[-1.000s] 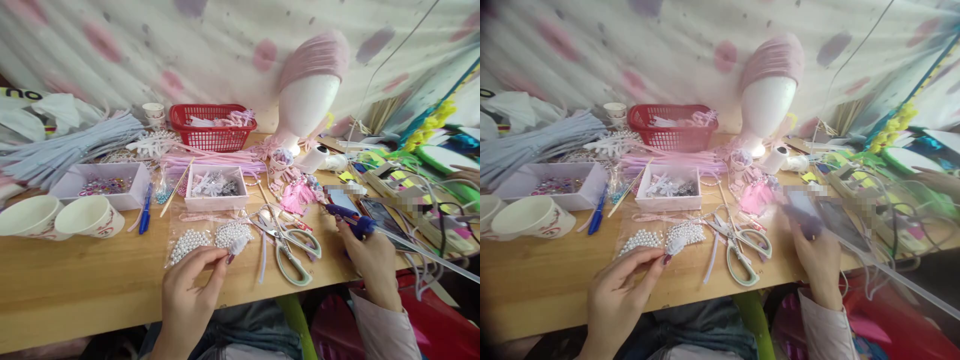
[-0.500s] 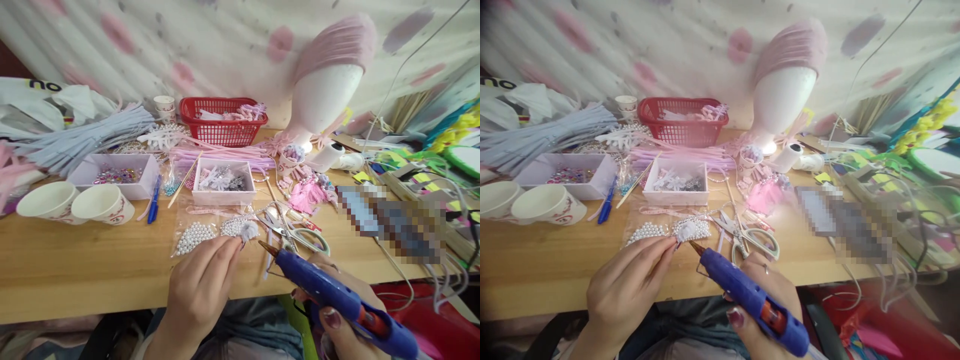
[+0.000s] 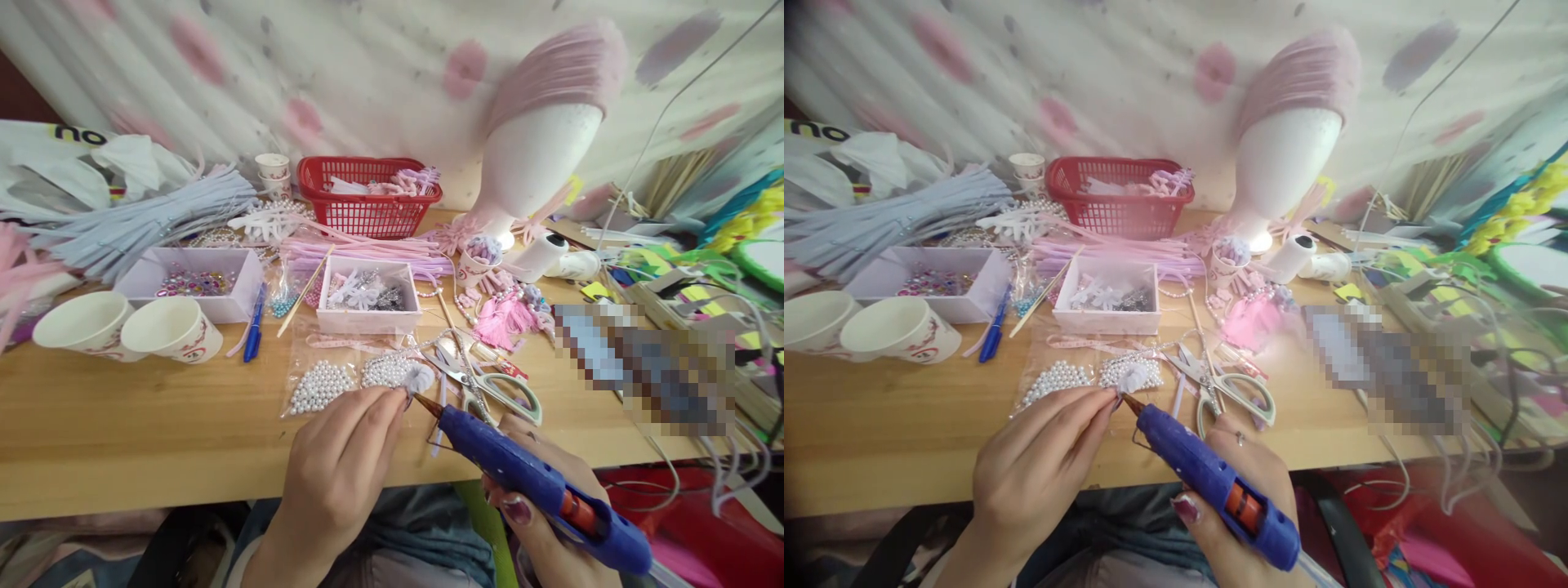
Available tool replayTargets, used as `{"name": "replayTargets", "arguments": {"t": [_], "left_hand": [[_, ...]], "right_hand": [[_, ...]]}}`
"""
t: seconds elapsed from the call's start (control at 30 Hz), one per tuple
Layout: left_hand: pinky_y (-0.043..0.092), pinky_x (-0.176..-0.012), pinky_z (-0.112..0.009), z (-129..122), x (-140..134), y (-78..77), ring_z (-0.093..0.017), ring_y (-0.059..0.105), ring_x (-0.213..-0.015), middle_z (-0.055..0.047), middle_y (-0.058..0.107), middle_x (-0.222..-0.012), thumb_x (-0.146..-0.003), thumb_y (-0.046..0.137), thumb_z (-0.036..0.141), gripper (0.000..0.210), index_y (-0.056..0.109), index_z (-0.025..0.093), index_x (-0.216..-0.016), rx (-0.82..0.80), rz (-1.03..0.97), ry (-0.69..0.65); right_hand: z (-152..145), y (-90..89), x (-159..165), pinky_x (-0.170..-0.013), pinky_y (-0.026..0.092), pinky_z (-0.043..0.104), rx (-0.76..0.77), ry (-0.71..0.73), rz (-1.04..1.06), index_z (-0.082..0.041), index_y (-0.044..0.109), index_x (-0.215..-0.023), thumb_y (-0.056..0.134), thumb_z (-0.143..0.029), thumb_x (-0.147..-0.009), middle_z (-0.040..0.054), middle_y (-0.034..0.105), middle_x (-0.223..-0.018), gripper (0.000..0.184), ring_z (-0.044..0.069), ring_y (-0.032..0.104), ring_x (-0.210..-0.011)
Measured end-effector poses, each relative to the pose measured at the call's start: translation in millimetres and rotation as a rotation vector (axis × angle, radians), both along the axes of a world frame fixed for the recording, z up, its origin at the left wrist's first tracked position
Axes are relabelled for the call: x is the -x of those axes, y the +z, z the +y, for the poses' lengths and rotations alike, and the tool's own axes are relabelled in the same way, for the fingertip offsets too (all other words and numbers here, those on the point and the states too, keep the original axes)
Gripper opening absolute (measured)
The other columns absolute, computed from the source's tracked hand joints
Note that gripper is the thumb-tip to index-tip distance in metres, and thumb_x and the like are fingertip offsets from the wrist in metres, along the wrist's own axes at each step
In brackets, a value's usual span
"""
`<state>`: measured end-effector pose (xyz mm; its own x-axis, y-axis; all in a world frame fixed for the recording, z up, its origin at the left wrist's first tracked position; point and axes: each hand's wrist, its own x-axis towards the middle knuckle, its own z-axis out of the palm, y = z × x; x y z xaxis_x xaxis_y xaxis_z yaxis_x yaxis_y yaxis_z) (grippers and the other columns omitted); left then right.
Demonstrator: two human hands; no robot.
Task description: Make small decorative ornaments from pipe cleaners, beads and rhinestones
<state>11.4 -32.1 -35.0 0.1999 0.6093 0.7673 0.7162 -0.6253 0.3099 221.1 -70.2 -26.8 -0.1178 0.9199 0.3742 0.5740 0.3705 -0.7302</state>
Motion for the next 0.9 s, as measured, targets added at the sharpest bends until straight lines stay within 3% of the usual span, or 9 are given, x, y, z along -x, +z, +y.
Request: {"name": "replayTargets", "arguments": {"t": [0.23, 0.5, 0.73, 0.9], "left_hand": [[0.057, -0.077, -0.025, 1.3, -1.8, 0.1, -0.016, 0.072, -0.078, -0.010, 0.076, -0.083, -0.088, 0.065, 0.003, 0.010, 0.069, 0.006, -0.096, -0.029, -0.062, -0.029], [0.055, -0.080, -0.024, -0.2, 0.1, -1.8, -0.015, 0.071, -0.078, -0.008, 0.076, -0.084, -0.088, 0.066, 0.004, 0.010, 0.069, 0.009, -0.097, 0.000, -0.074, -0.022], [0.054, -0.082, -0.022, -1.6, 0.9, -3.4, -0.013, 0.071, -0.079, -0.007, 0.075, -0.084, -0.087, 0.066, 0.003, 0.012, 0.068, 0.010, -0.096, 0.015, -0.111, -0.041], [0.055, -0.083, -0.022, -1.3, 0.5, -3.8, -0.013, 0.071, -0.080, -0.008, 0.076, -0.084, -0.087, 0.066, 0.003, 0.011, 0.068, 0.009, -0.096, 0.009, -0.114, -0.041]], "right_hand": [[-0.6, -2.8, -3.8, -0.053, 0.046, 0.030, -0.031, -0.017, 0.022, -0.022, 0.060, -0.068, 0.061, -0.046, -0.089, 0.0004, 0.058, -0.058, 0.032, 0.018, 0.056, -0.052], [3.7, 5.7, -1.0, -0.053, 0.043, 0.031, -0.023, -0.003, 0.079, -0.022, 0.059, -0.066, 0.058, -0.042, -0.092, 0.0002, 0.058, -0.057, 0.032, 0.017, 0.054, -0.051], [3.2, 6.6, -0.6, -0.059, 0.046, 0.031, 0.048, 0.045, 0.131, -0.023, 0.069, -0.077, 0.053, -0.054, -0.094, 0.0033, 0.067, -0.070, 0.039, 0.022, 0.063, -0.067], [1.3, 5.2, 2.1, -0.055, 0.043, 0.031, 0.024, 0.036, 0.092, -0.023, 0.065, -0.071, 0.059, -0.050, -0.091, 0.0024, 0.063, -0.065, 0.034, 0.021, 0.060, -0.061]]}}
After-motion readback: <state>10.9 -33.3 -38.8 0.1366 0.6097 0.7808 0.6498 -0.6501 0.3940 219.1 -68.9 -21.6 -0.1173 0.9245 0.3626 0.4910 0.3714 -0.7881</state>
